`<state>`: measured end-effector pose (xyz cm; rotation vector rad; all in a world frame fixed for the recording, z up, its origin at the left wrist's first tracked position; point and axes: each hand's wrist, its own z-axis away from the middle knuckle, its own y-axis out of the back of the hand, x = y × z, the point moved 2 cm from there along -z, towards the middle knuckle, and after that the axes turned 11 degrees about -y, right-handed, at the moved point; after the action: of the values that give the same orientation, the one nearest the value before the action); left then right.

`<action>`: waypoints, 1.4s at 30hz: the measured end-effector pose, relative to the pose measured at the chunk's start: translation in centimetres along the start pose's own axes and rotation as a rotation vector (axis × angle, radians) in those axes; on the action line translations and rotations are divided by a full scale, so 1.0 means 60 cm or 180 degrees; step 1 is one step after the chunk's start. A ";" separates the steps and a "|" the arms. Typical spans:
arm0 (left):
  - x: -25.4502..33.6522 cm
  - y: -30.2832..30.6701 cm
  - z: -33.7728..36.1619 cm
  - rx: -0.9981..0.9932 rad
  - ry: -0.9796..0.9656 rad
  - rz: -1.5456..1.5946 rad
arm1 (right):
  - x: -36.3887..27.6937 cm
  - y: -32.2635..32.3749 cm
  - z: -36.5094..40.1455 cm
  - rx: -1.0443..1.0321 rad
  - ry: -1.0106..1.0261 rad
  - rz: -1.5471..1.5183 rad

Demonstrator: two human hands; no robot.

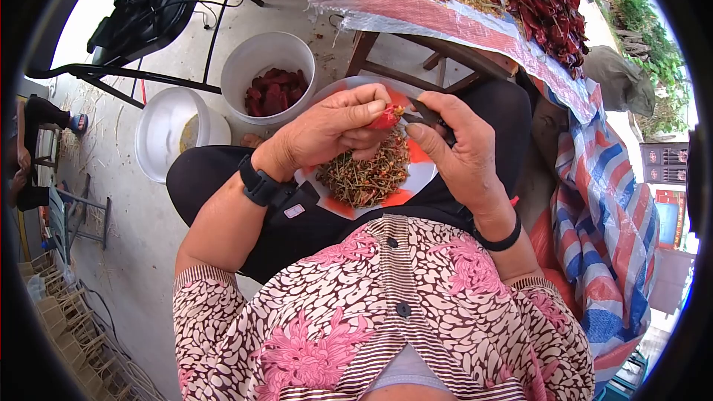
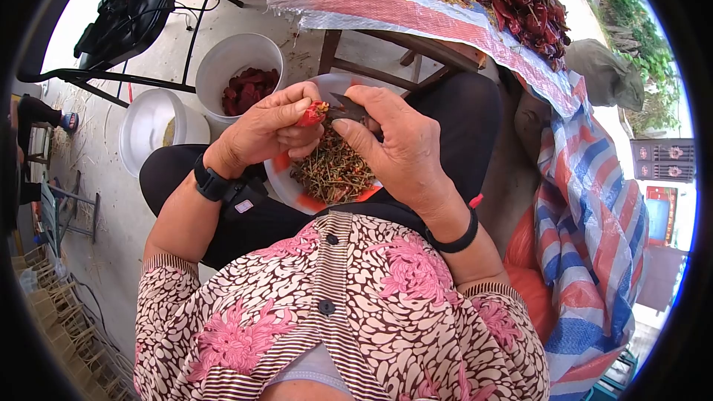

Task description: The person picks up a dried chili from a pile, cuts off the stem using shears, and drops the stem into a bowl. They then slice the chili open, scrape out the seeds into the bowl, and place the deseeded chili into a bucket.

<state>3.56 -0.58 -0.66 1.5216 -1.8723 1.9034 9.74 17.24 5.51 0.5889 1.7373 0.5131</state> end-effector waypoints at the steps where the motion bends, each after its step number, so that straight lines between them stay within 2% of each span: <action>1: 0.000 0.002 0.000 -0.0012 -0.0030 0.0018 | -0.003 0.003 0.000 -0.0064 0.0024 0.0084; 6: 0.005 0.006 0.003 0.0065 -0.0254 0.0123 | -0.011 0.024 0.008 -0.0288 -0.0109 0.0158; 9: 0.004 0.007 0.003 -0.0010 -0.0255 0.0110 | -0.017 0.025 0.011 -0.0178 -0.0133 -0.0017; 12: 0.005 0.007 0.002 -0.0065 -0.0219 0.0022 | -0.022 0.013 0.006 -0.0116 0.0082 -0.0079; 15: 0.009 0.006 0.005 -0.0032 -0.0193 -0.0105 | -0.020 0.010 -0.001 -0.0055 0.0386 0.0230; 20: 0.016 0.004 0.009 0.0127 -0.0172 -0.0552 | -0.024 0.008 -0.003 -0.0109 0.0441 0.0566; 30: 0.009 -0.003 0.005 0.0062 -0.0077 -0.0576 | -0.033 0.008 -0.004 -0.0172 0.0535 0.1075; 33: 0.007 -0.009 0.005 0.0032 -0.0036 -0.0552 | -0.020 -0.006 0.001 -0.0264 0.0464 0.0229; 36: 0.009 -0.013 0.005 -0.0004 0.0006 -0.0499 | -0.013 -0.014 0.006 -0.0648 -0.0191 -0.0790; 39: 0.012 -0.011 0.007 -0.0035 -0.0028 -0.0622 | -0.001 -0.021 0.006 -0.1062 -0.0455 -0.1392; 42: 0.018 -0.009 0.006 0.0004 -0.0146 -0.1001 | -0.011 -0.025 0.009 -0.1512 -0.1364 -0.2508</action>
<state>3.58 -1.34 0.34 1.7512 -1.5347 1.7420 10.19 15.67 4.93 -0.3155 1.2351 0.1941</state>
